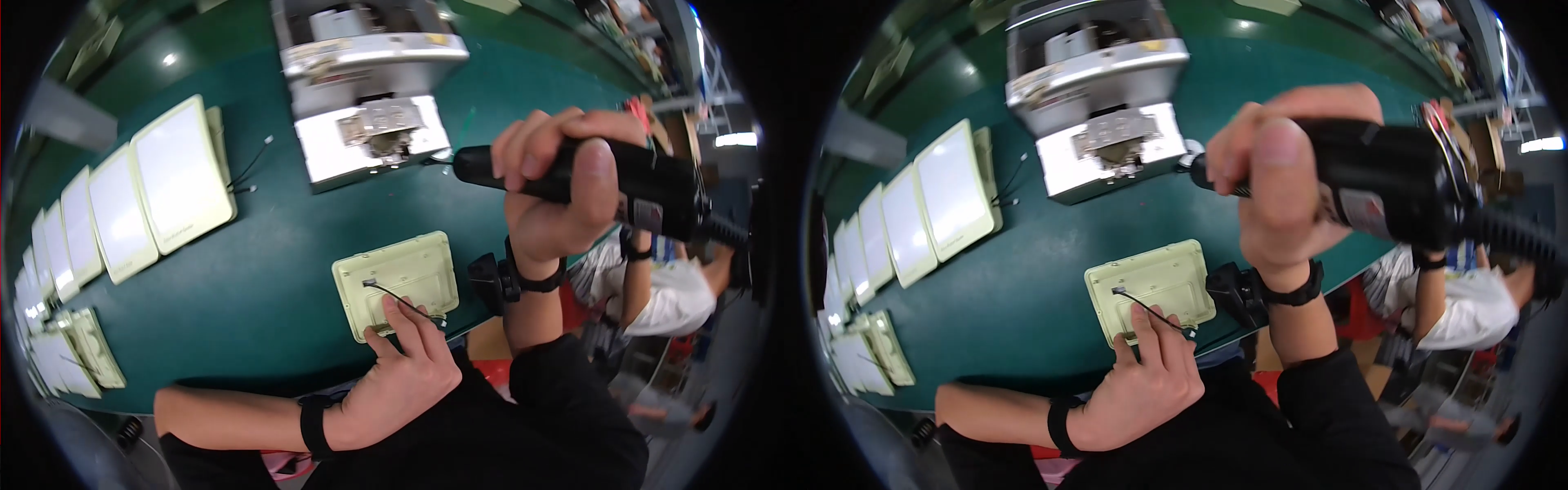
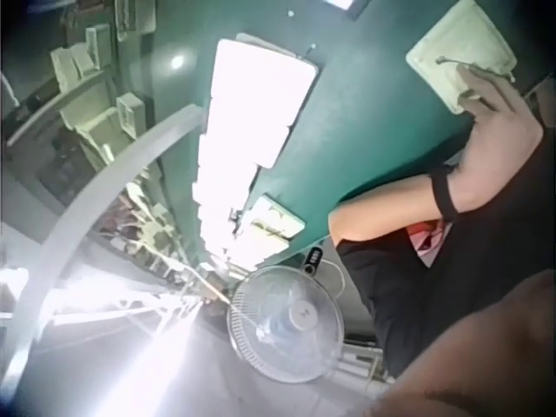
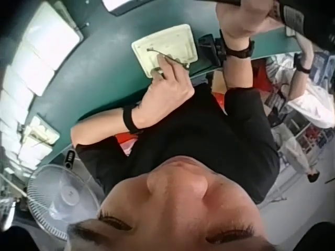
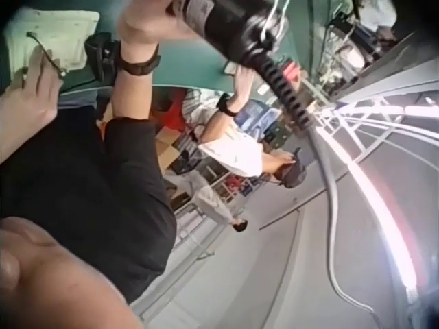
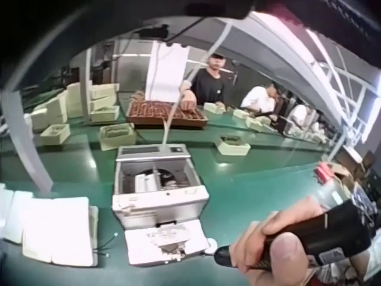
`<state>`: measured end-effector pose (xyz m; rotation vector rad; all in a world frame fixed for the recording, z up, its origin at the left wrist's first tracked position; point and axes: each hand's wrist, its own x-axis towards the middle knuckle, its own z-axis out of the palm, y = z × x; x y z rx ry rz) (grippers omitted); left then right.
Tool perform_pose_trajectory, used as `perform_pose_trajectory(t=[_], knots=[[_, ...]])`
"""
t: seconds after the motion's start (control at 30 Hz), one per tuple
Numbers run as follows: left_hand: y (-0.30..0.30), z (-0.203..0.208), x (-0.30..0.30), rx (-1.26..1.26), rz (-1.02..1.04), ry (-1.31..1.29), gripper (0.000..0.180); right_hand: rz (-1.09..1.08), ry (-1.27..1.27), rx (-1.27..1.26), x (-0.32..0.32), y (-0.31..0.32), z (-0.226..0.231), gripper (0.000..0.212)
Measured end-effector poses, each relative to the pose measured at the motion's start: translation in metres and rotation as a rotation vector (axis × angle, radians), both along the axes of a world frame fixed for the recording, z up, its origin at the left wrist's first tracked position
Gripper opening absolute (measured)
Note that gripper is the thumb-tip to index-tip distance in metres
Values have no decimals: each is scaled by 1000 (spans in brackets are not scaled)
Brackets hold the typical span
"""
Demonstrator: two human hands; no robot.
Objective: The person picks up a plastic housing, uses a power screwdriver to drive screws into the back, and then places the unit onto a row of completed housings.
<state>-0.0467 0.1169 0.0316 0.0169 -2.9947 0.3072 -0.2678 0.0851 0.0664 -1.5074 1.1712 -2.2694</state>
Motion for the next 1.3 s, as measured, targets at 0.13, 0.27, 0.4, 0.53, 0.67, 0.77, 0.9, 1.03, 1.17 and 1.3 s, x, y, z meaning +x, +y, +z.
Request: perform_pose_trajectory(t=[0.13,0.27,0.4,0.53,0.67,0.77,0.9,1.03,1.17,1.3], knots=[[-3,1,-9,15,-36,-38,30,-17,-43,69,-17,15,-4,22],[-7,10,-16,85,-50,-38,28,-82,79,-169,-47,0,-17,13],[-25,32,-27,401,19,-151,20,-64,-115,-226,-50,16,-7,13],[-45,42,-39,613,32,-151,14,-96,-202,-259,-40,23,3,15],[-43,50,-45,580,111,-198,14,-121,-125,-310,-55,21,5,13],[-50,46,-52,588,104,-14,16,-51,-212,185,-50,41,22,21],[-60,39,-54,821,223,224,18,360,-358,-134,-48,55,37,24],[-63,32,-41,980,147,312,18,580,-367,-160,-27,70,51,28],[-78,20,-27,776,48,268,18,680,-334,-185,-23,61,71,30],[-97,19,-28,699,187,195,12,583,-362,-95,-28,37,77,30]])
